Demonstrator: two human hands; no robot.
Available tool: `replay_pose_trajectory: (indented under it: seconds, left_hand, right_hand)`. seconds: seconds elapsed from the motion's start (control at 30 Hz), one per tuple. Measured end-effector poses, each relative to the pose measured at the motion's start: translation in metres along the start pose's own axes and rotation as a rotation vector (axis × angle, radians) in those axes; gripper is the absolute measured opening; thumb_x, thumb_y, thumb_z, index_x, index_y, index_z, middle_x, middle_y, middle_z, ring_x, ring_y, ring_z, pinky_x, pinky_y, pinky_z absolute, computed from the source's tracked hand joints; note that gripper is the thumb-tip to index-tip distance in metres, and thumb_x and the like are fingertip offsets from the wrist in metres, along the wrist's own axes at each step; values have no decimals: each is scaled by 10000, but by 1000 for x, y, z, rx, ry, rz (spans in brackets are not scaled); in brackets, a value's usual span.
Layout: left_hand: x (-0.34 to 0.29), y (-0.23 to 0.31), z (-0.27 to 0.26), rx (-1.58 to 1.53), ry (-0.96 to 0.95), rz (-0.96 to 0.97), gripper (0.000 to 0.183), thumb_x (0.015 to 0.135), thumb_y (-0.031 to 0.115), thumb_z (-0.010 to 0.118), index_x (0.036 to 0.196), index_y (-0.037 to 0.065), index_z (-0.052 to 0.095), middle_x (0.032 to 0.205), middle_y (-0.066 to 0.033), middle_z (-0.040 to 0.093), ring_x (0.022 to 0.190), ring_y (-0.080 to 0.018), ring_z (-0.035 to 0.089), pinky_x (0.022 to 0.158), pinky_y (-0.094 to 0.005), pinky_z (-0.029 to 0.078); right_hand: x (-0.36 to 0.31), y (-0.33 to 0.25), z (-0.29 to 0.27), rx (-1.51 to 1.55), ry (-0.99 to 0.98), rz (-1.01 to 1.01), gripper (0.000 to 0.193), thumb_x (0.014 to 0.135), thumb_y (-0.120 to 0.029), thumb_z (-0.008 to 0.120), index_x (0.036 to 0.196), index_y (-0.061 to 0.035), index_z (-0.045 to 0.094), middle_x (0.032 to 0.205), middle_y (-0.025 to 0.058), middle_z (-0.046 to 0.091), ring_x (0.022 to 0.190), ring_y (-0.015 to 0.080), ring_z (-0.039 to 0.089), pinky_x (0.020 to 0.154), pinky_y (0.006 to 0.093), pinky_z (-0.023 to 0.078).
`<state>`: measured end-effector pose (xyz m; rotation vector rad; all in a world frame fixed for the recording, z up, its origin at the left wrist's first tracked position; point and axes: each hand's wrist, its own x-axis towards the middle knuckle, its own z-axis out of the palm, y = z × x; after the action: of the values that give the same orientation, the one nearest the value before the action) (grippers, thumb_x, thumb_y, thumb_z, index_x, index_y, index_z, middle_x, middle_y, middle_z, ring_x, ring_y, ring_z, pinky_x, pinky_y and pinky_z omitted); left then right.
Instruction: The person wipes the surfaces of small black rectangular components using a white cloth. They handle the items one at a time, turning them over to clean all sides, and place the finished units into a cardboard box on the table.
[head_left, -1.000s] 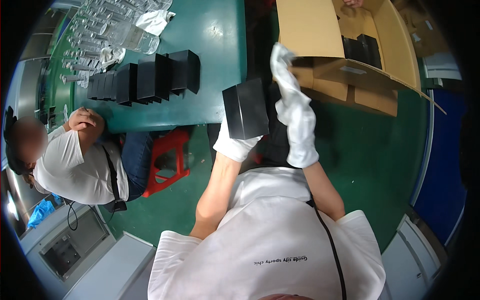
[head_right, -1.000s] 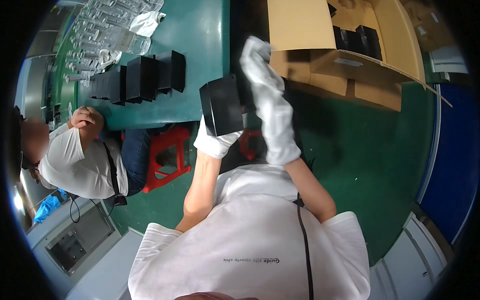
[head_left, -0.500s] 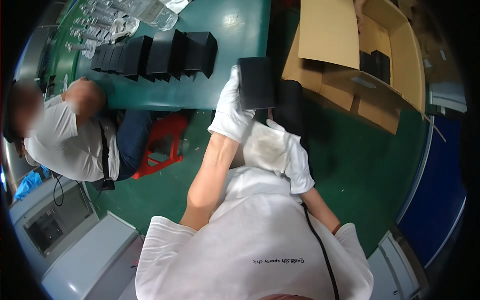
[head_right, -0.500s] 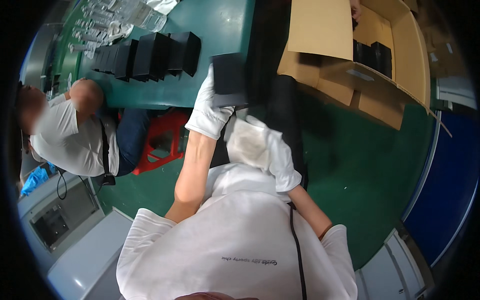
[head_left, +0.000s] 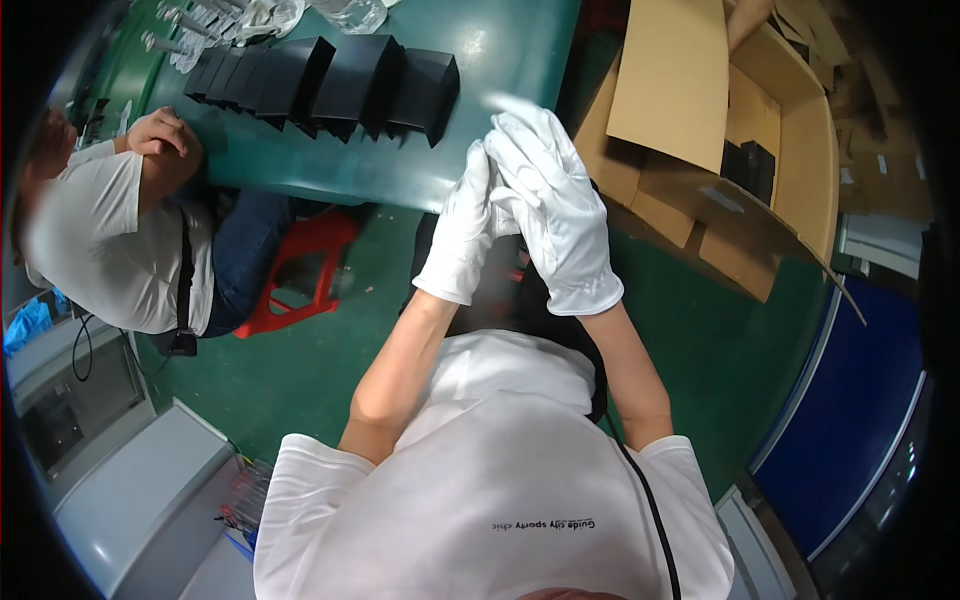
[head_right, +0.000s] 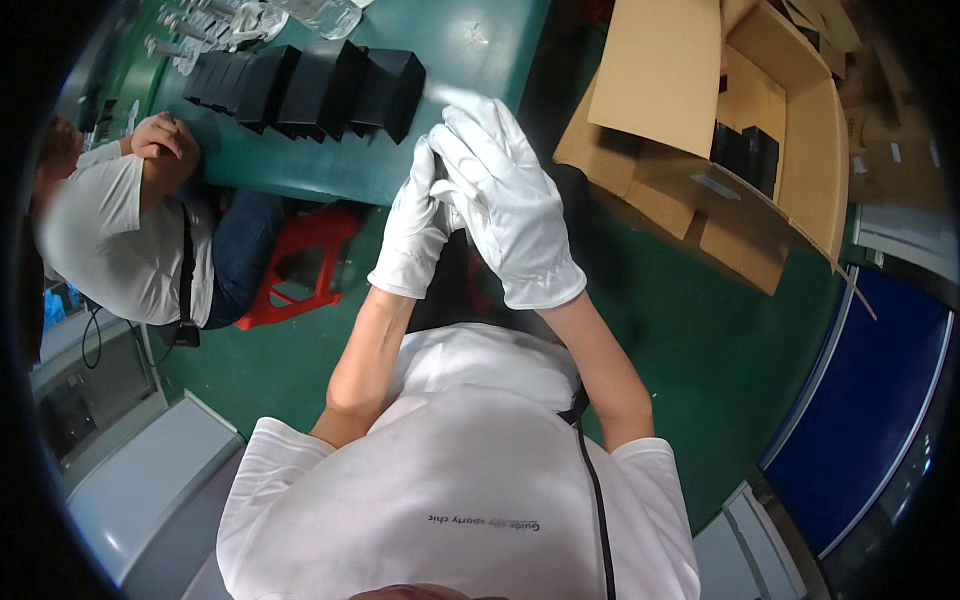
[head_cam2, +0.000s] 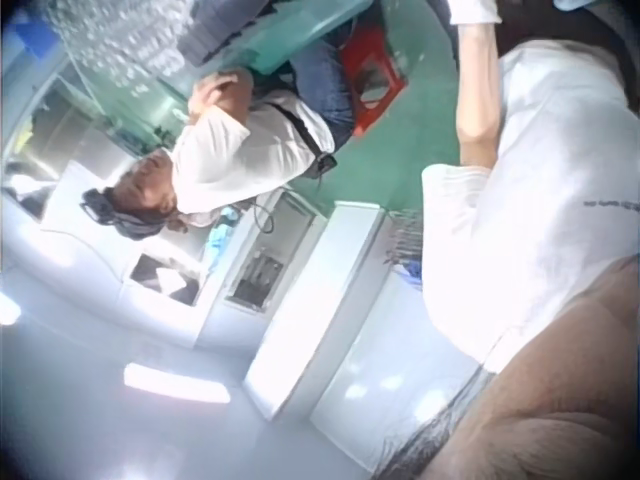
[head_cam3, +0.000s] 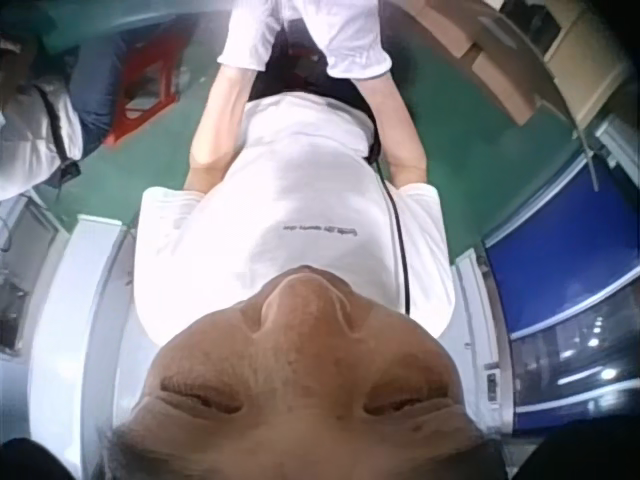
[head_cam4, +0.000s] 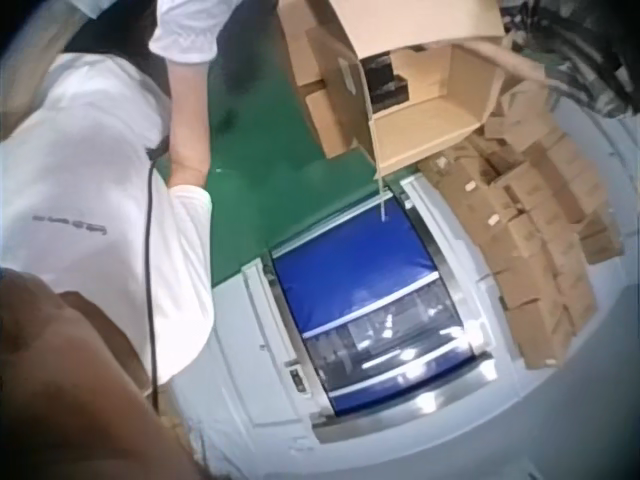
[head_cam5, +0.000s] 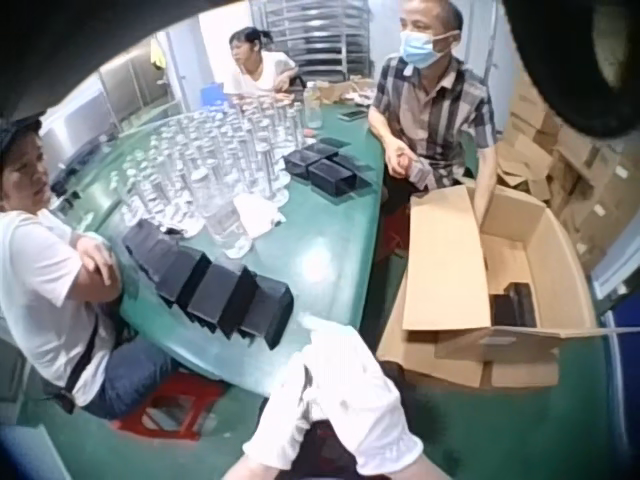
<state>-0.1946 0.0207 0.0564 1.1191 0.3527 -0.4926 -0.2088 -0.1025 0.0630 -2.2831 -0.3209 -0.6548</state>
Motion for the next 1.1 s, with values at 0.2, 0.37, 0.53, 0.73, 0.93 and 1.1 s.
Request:
replay_pose_trajectory:
  seconds: [0.2,0.37,0.53,0.73,0.93,1.1]
  left_hand:
    - [16,-24,-19,-237,-128,-84,381,1025,283,622,1333,65,573,1124,-15,670,981,-105,665,822,-256,564]
    - [23,-23,-10,-203,24,-112,263,1008,289,656,1147,65,668,967,24,661,853,-84,621,751,-246,522]
    - [38,-17,-25,-380,-81,-133,355,988,317,683,1198,34,639,1018,-70,712,826,-175,711,747,-309,603]
    - [49,-13,-34,-840,-245,-378,301,1035,250,597,1170,-17,623,1077,-149,724,907,-273,738,805,-416,656]
    - [38,-25,-26,-970,-210,-433,193,1029,161,594,1091,-21,615,1019,-123,714,839,-209,736,750,-294,677]
    - [5,-21,-12,-761,-285,-272,308,1032,301,592,1147,16,606,1016,-97,693,845,-175,723,774,-330,665]
  right_hand:
    - [-9,17,-7,180,145,-217,181,852,-135,678,992,-76,775,993,121,752,1038,314,718,829,417,561]
    - [-34,39,-15,264,-21,-278,151,835,-157,645,908,-110,769,973,81,762,897,297,730,747,389,547]
    - [-85,27,-37,289,-364,16,165,812,-215,677,921,-154,784,963,70,748,908,261,707,822,357,545]
    - [-110,35,-43,440,45,795,164,958,-114,574,974,-22,708,768,113,690,734,277,677,712,367,552]
    - [-115,29,-40,-19,101,669,387,962,-91,574,1329,28,612,1344,200,629,1177,314,633,975,397,507]
    - [-12,-4,-15,130,173,190,653,864,-157,742,1456,-34,494,1428,158,558,1303,264,558,1060,352,470]
